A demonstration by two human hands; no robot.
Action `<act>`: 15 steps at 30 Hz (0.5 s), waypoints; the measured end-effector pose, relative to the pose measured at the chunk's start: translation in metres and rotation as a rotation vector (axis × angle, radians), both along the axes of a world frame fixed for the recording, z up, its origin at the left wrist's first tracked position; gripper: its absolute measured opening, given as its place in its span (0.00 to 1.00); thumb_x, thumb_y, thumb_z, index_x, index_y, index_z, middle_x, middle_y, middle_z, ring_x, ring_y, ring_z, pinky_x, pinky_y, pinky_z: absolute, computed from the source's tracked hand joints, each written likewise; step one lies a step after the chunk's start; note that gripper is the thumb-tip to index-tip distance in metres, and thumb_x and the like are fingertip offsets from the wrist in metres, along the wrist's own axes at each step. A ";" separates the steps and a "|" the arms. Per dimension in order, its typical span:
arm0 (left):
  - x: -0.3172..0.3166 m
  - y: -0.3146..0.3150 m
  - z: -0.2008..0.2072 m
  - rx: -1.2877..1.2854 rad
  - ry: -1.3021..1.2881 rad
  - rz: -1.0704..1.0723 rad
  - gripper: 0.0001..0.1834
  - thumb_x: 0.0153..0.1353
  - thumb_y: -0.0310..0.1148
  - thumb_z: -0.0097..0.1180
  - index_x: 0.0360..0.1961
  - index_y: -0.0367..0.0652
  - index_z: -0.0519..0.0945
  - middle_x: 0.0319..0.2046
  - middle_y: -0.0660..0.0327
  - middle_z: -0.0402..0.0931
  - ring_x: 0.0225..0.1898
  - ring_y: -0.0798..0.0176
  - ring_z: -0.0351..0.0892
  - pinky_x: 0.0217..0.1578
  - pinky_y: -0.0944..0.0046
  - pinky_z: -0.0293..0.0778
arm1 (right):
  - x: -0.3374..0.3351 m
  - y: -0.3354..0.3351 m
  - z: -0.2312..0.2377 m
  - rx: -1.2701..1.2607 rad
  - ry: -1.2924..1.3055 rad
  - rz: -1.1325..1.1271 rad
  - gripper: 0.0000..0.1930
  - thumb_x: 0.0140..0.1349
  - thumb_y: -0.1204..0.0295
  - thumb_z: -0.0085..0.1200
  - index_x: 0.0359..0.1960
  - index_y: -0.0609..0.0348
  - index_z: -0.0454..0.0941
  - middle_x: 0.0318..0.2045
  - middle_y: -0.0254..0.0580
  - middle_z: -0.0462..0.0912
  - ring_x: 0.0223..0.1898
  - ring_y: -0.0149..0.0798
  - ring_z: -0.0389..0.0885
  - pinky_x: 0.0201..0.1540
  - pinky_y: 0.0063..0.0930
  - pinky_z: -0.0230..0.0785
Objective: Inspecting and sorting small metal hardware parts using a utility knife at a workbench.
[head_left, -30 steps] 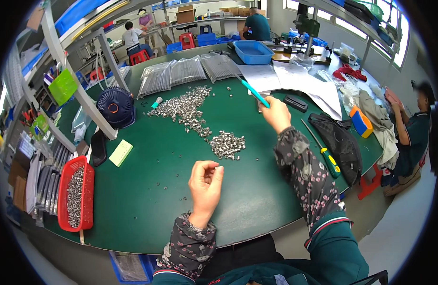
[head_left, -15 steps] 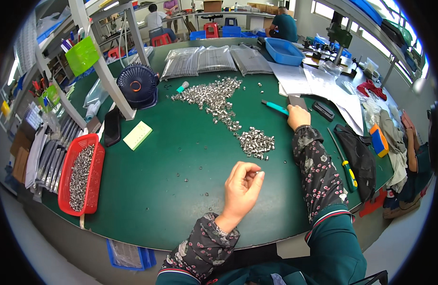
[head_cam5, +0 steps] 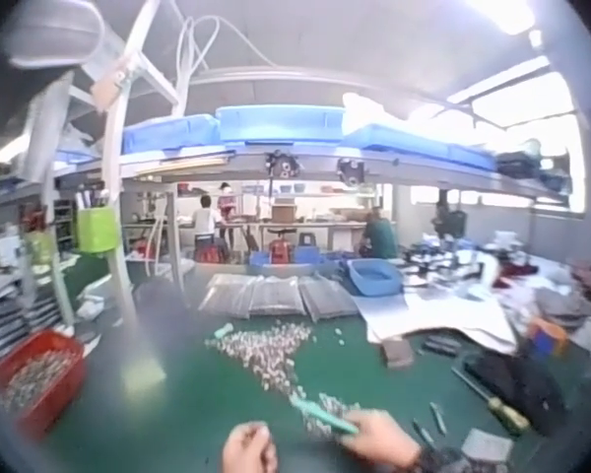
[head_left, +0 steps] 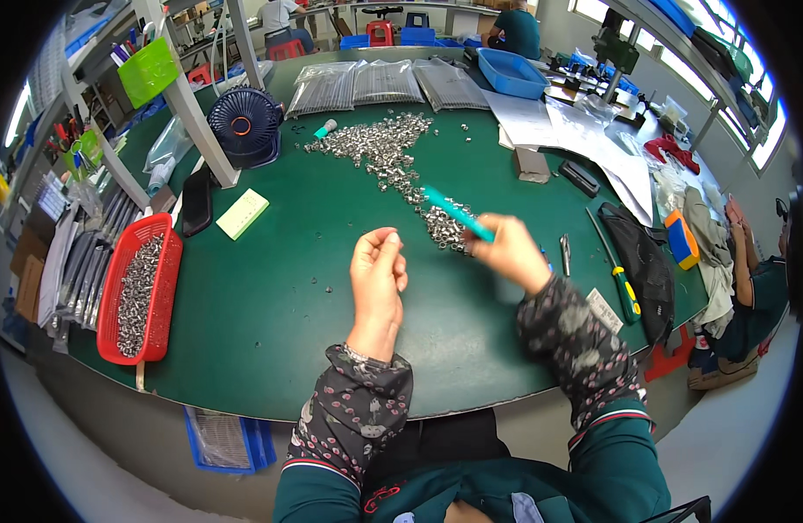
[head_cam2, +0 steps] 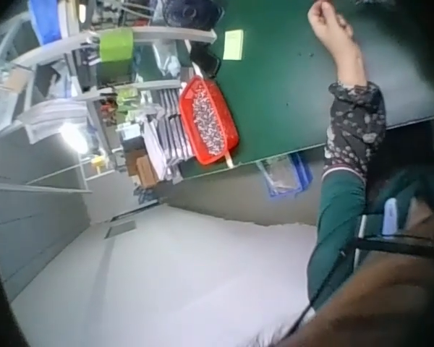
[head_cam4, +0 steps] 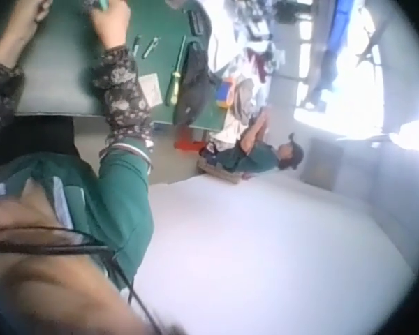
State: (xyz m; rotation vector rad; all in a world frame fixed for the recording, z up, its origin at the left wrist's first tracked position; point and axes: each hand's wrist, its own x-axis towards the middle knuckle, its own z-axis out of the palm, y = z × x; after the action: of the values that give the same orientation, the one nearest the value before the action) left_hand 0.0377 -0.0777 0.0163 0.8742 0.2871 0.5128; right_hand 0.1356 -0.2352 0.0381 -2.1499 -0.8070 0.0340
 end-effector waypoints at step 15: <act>0.000 0.020 -0.002 -0.170 0.014 0.101 0.03 0.57 0.29 0.50 0.30 0.44 0.70 0.22 0.67 0.67 0.17 0.77 0.62 0.11 0.78 0.55 | -0.039 0.001 -0.039 -0.017 -0.098 -0.017 0.05 0.47 0.76 0.53 0.27 0.55 0.77 0.29 0.42 0.75 0.33 0.49 0.74 0.34 0.37 0.66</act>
State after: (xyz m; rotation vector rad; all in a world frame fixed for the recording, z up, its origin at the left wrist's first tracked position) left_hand 0.0382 -0.0578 0.0138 0.7011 0.3830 0.5675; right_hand 0.0969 -0.2346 -0.0005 -2.1875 -0.8472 -0.0736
